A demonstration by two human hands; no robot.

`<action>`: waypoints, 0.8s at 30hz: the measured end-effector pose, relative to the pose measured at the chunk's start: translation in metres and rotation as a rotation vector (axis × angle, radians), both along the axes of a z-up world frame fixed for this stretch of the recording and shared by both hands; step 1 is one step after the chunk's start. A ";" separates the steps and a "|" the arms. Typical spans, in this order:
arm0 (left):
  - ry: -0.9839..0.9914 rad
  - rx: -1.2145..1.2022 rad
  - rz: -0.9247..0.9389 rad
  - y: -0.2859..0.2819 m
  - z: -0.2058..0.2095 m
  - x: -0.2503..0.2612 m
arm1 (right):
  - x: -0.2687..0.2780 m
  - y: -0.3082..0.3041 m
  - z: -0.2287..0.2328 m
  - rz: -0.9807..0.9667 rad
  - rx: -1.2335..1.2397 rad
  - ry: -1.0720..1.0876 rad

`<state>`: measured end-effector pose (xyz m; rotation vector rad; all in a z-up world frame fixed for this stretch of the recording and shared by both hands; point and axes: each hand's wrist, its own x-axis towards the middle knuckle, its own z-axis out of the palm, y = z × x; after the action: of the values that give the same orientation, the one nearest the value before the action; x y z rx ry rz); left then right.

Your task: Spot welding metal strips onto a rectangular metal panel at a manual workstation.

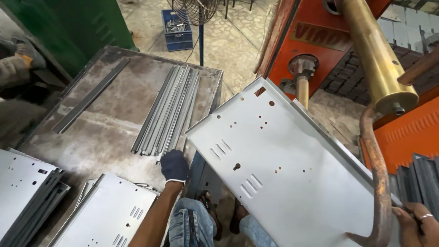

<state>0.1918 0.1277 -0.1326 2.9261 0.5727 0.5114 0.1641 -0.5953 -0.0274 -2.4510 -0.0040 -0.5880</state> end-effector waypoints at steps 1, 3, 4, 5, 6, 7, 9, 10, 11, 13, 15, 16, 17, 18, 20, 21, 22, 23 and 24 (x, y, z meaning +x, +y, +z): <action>-0.001 -0.002 0.002 0.002 -0.004 0.003 | 0.002 -0.001 0.002 0.002 -0.002 -0.001; -0.019 0.144 -0.098 0.007 -0.011 0.009 | 0.008 -0.001 0.005 0.001 -0.045 -0.005; -0.022 0.144 -0.095 0.008 -0.010 0.011 | 0.012 -0.002 0.005 0.003 -0.045 -0.009; -0.002 0.108 -0.111 0.009 -0.008 0.011 | 0.014 -0.001 0.005 0.001 -0.063 -0.010; 0.019 0.073 -0.126 0.011 -0.007 0.012 | 0.015 -0.001 0.004 -0.002 -0.082 -0.011; 0.024 0.074 -0.126 0.013 -0.011 0.012 | 0.013 -0.002 0.001 -0.001 -0.081 -0.005; -0.004 0.021 -0.056 0.016 -0.019 0.015 | 0.009 -0.002 -0.005 -0.003 -0.105 0.003; -0.002 0.023 -0.055 0.018 -0.015 0.016 | 0.007 -0.001 -0.006 -0.002 -0.104 0.006; 0.013 0.004 -0.014 0.018 -0.011 0.020 | 0.005 -0.002 -0.006 0.063 -0.073 -0.072; 0.028 -0.017 0.023 0.017 -0.004 0.027 | 0.002 0.008 0.009 0.126 -0.045 -0.150; -0.107 0.042 -0.020 0.017 0.001 0.030 | -0.002 0.031 0.037 -0.017 -0.030 0.083; -0.107 0.042 -0.021 0.017 0.000 0.032 | -0.002 0.029 0.036 -0.018 -0.030 0.084; -0.051 0.023 0.008 0.018 0.000 0.032 | -0.001 0.028 0.035 0.007 -0.037 0.067; 0.006 0.004 0.036 0.018 -0.001 0.032 | -0.001 0.026 0.033 0.032 -0.043 0.050; 0.034 -0.035 0.030 0.017 0.001 0.030 | 0.002 0.028 0.036 0.033 -0.059 0.044; 0.064 -0.072 0.020 0.016 0.002 0.029 | 0.002 0.029 0.038 0.030 -0.071 0.040; 0.064 -0.073 0.021 0.018 -0.001 0.028 | 0.001 0.031 0.040 0.031 -0.071 0.040; 0.070 -0.088 0.037 0.019 -0.004 0.027 | 0.000 0.032 0.042 0.027 -0.084 0.036; 0.076 -0.103 0.053 0.021 -0.008 0.025 | -0.002 0.034 0.043 0.023 -0.097 0.033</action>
<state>0.2172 0.1489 -0.1404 2.8495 0.6673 0.3656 0.1625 -0.5613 0.0160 -2.5507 -0.0478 -0.5493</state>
